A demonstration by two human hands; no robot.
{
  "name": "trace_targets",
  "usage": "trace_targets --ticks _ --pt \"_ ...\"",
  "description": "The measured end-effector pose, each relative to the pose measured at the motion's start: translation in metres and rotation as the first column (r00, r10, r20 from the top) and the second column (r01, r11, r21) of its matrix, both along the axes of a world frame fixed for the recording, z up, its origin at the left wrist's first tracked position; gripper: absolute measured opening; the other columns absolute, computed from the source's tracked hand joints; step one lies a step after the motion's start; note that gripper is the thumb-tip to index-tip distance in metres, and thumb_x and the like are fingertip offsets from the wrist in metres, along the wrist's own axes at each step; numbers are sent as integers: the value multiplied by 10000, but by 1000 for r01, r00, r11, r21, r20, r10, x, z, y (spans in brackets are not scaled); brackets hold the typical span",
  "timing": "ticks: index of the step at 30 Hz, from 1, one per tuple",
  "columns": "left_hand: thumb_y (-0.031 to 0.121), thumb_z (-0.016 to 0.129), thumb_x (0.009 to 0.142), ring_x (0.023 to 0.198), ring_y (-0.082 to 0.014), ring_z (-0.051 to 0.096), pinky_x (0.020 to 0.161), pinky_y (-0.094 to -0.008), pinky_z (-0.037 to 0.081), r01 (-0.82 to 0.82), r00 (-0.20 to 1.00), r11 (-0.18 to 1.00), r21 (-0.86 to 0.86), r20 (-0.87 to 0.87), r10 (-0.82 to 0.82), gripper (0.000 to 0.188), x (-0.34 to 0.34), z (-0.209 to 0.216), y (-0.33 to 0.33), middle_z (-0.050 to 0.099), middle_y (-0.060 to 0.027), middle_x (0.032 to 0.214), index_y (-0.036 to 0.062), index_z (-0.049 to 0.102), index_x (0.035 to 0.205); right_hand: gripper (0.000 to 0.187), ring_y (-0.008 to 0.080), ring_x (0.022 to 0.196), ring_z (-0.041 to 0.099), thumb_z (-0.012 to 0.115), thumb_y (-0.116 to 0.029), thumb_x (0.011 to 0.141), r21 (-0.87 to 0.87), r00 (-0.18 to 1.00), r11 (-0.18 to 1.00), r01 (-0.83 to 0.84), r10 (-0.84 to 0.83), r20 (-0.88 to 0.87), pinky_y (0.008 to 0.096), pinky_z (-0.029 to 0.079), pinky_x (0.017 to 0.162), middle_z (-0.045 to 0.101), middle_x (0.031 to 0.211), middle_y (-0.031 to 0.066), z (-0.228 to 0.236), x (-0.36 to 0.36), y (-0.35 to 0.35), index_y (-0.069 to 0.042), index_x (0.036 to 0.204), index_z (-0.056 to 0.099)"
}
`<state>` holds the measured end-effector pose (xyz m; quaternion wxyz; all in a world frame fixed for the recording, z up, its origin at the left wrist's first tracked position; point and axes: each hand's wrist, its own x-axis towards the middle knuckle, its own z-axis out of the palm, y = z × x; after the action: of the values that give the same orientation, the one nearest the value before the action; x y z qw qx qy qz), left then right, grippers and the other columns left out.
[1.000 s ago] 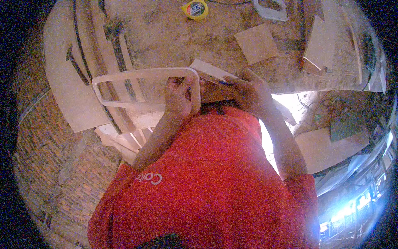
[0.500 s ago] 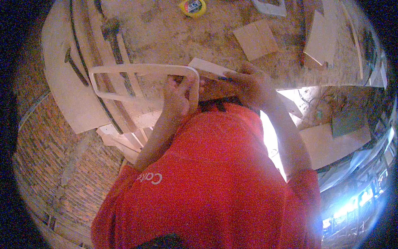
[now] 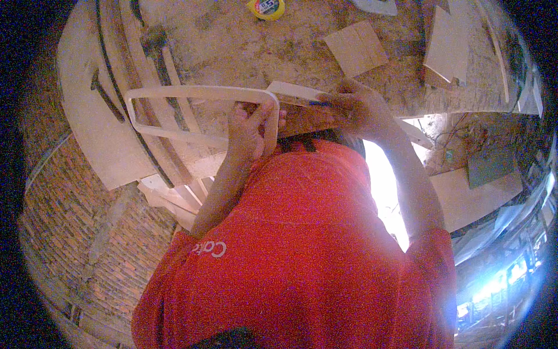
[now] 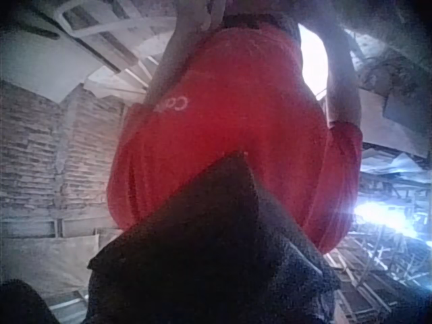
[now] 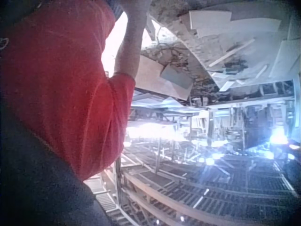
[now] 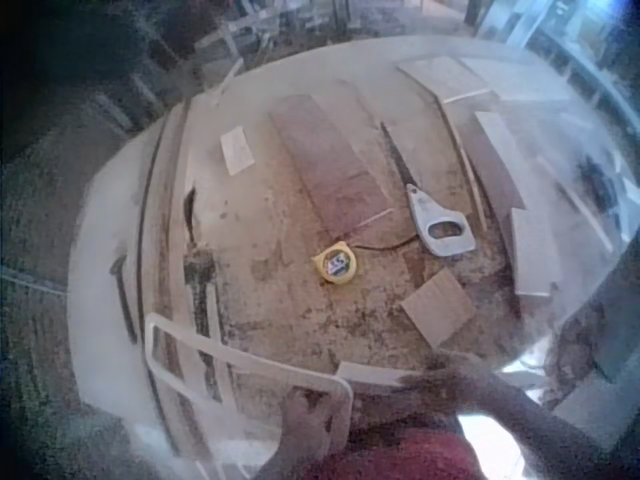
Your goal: The person walks through a cluttered workshop, picks up a large wooden board, and places it on a workbench. They then handle several smaller wooden pieces, aligning them on the bench and fitting a curved wooden frame onto a rectangular piece.
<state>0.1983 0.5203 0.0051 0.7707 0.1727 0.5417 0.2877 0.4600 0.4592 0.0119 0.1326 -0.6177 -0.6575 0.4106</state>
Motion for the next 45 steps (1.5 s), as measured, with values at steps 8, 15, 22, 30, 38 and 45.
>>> trace_targets --ticks 8,15,22,30,38,45 --pt "71 659 963 801 -245 730 654 -341 645 25 1000 1000 5 -16 -25 197 -1 2 0 673 -127 949 -5 555 1111 369 297 793 629 743 -126 836 43 999 999 -17 16 43 407 529 714 603 886 117 2 -1 2 -162 1203 736" --pt "78 655 966 778 -239 728 645 -335 636 23 999 999 46 -33 -21 193 0 -2 -2 679 -128 943 -2 556 1112 337 300 787 635 747 -160 848 48 999 999 3 -4 32 404 526 706 613 861 120 8 -3 6 -164 1185 745" --pt "67 656 961 778 -244 726 639 -328 631 36 998 999 32 -49 -34 198 -1 0 0 675 -130 963 -5 552 1113 322 299 808 646 758 -198 854 39 1000 999 5 -5 -5 403 533 716 634 879 121 -1 1 2 -166 1174 750" --pt "36 660 941 775 -264 727 621 -338 632 56 996 998 25 -75 -54 212 -1 1 4 675 -131 961 0 558 1124 324 324 838 660 764 -201 845 57 999 998 5 -8 50 423 543 729 638 891 130 5 -2 4 -155 1165 739" --pt "-21 649 920 767 -316 729 605 -380 643 21 998 1000 18 -57 -19 263 -1 -5 3 671 -148 961 14 537 1156 294 350 869 662 723 -182 863 214 963 946 244 -261 60 436 544 769 645 1007 152 29 1 -14 -111 1148 723" --pt "43 654 946 772 -242 718 620 -334 620 63 995 997 45 -74 -59 199 1 0 4 679 -129 963 -5 563 1117 188 202 873 673 624 -111 959 110 716 708 698 -691 -94 321 532 791 696 945 112 50 -2 -102 -31 1102 717"
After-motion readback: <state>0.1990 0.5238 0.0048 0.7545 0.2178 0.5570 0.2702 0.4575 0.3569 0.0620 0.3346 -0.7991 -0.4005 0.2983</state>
